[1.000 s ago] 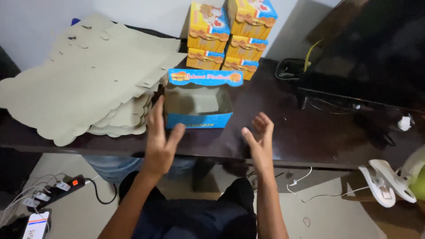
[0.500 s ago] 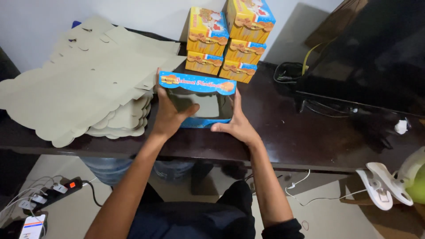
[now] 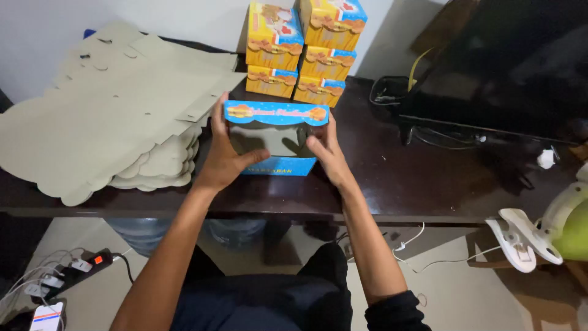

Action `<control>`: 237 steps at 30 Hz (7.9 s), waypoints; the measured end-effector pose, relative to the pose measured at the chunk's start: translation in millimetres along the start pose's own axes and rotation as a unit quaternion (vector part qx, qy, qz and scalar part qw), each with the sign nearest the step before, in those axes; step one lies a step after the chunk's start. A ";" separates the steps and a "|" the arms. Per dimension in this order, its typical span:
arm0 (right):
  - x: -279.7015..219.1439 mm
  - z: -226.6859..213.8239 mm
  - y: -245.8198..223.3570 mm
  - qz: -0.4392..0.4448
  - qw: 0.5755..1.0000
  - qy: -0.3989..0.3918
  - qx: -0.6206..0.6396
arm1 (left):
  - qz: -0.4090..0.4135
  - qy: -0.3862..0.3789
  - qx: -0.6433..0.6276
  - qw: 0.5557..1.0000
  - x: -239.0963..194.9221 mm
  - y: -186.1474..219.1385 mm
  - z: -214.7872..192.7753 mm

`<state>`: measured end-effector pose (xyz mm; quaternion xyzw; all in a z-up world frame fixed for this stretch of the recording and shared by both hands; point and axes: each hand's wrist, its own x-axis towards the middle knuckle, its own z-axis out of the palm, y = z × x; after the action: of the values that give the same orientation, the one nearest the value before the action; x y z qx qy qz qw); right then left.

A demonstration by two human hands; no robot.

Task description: The person assembles flat cardboard pieces into small rectangular boxes by folding the sides and tucking the tabs. After completing one box, the person places it with a stack of finished boxes and begins assembling another.

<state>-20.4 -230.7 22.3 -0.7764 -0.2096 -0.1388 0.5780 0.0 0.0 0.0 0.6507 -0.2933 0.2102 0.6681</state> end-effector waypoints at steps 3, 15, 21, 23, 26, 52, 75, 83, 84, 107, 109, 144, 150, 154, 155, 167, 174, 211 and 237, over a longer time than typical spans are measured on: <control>20.9 -15.1 37.3 0.031 0.992 0.120 -0.021 | 0.003 -0.008 -0.003 1.000 0.5 -15.3 -9.3; 10.4 -17.6 48.7 0.168 0.960 0.224 -0.022 | -0.011 0.040 -0.003 0.999 -1.0 -19.5 -1.7; 5.1 -11.1 39.4 0.190 0.961 0.200 0.016 | -0.063 0.065 -0.002 0.996 17.4 -51.3 -17.7; 10.0 -25.9 68.0 0.179 0.965 0.193 -0.014 | -0.073 0.085 -0.012 0.994 28.9 -51.1 -22.0; 8.3 -17.4 48.0 0.188 0.966 0.178 -0.016 | -0.096 0.096 0.021 0.991 36.3 -53.5 -26.7; -10.9 2.4 -6.3 -0.009 0.985 0.021 0.168 | -0.064 0.226 -0.095 0.967 24.5 -2.4 -4.4; -8.2 -12.2 32.7 0.000 1.000 -0.022 0.011 | -0.035 0.159 0.037 0.986 18.3 11.6 -1.9; -8.3 -7.2 33.5 0.006 1.000 -0.014 0.004 | 0.017 0.196 0.087 0.977 13.9 -9.1 -1.0; -7.8 -7.2 36.0 0.003 1.000 -0.003 0.001 | 0.014 0.194 0.078 0.978 13.3 -7.2 -0.7; -8.2 -4.0 8.3 0.012 0.989 -0.034 -0.145 | -0.219 0.131 0.012 0.967 11.3 -10.0 2.2; -7.8 -5.7 11.8 0.017 0.988 -0.036 -0.150 | -0.220 0.126 0.010 0.967 10.2 -10.7 2.2; 54.2 -103.3 82.3 0.192 0.936 -0.204 0.213 | 0.072 0.108 0.354 0.926 47.3 55.0 -6.1; 57.0 -103.2 73.5 0.210 0.931 -0.222 0.202 | 0.056 0.216 0.313 0.923 166.2 41.4 2.1; 57.4 -105.4 77.6 0.205 0.928 -0.226 0.216 | 0.014 0.236 0.366 0.900 201.6 11.2 26.6; 57.5 -105.5 76.1 0.207 0.926 -0.227 0.219 | 0.001 0.244 0.359 0.901 209.0 0.2 32.3; 60.5 -106.4 74.9 0.214 0.916 -0.231 0.248 | -0.075 0.237 0.478 0.843 245.9 -77.0 77.9; 61.3 -105.9 76.3 0.206 0.910 -0.230 0.276 | -0.051 0.187 0.545 0.816 254.2 -106.2 93.2; 4.7 -17.4 29.2 -0.285 0.875 -0.170 -0.353 | 0.225 -0.097 0.585 0.773 -71.3 11.1 -24.6; -28.7 -11.8 2.6 -0.187 0.873 -0.151 -0.424 | 0.292 -0.063 0.561 0.772 -76.0 0.4 -31.8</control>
<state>-43.9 -247.3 10.4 -0.9049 -0.3563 -0.2008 0.1182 -52.7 39.3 -49.7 0.8048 -0.3405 0.4810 0.0703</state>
